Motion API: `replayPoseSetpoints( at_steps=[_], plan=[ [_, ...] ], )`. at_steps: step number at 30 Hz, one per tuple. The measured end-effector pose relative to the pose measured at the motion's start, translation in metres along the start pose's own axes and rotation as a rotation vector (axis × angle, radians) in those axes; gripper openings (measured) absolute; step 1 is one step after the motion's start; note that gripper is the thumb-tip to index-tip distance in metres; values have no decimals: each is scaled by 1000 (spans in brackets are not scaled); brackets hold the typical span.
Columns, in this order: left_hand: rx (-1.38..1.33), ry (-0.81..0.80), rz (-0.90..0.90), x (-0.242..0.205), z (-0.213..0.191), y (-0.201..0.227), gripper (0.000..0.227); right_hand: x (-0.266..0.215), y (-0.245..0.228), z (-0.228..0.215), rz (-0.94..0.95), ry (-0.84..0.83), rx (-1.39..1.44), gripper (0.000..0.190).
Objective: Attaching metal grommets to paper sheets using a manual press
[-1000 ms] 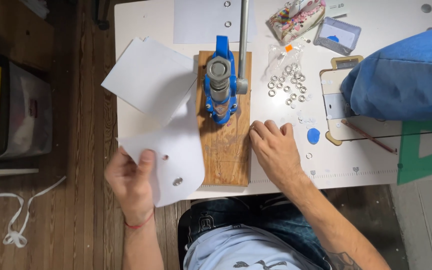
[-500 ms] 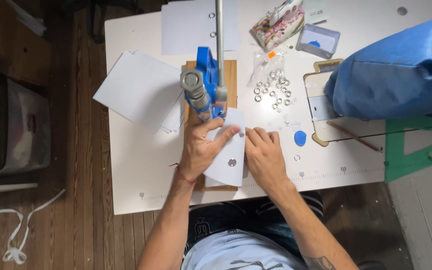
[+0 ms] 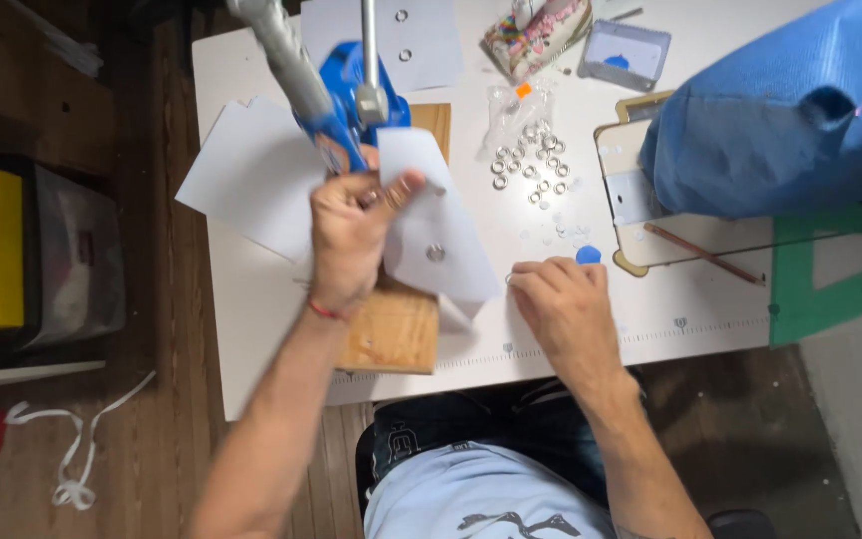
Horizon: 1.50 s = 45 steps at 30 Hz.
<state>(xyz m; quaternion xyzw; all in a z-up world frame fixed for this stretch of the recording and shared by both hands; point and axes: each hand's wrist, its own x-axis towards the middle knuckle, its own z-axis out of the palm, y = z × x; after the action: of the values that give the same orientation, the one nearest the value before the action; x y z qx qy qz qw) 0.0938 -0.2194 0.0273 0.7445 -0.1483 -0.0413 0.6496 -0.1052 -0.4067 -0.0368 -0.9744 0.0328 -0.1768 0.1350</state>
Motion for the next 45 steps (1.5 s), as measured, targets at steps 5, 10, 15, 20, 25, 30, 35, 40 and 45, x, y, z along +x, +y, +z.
replayPoseSetpoints(
  at_steps=[5,10,15,20,25,30,35,40,45],
  plan=[
    [-220,-163,-82,39,-14,37,28,-19,13,2,186,51,189,14],
    [-330,-264,-140,54,-17,70,38,-26,16,10,4,70,132,22],
    [-273,-249,-114,53,-11,72,36,-38,-1,-9,-134,-2,-120,29],
    [-236,-90,-7,18,14,89,19,-76,-10,-8,-52,-41,-70,39],
    [-244,-23,55,29,1,-12,15,-100,2,-18,46,19,-117,45],
    [-240,19,155,1,16,-32,35,-82,27,-13,134,80,-72,41],
    [-148,24,204,-17,32,-51,39,-13,55,-20,244,105,128,22],
    [-116,-7,205,-26,35,-68,24,56,93,23,159,96,112,20],
    [-32,-84,165,-43,19,-14,24,83,104,47,89,40,15,11]
  ],
)
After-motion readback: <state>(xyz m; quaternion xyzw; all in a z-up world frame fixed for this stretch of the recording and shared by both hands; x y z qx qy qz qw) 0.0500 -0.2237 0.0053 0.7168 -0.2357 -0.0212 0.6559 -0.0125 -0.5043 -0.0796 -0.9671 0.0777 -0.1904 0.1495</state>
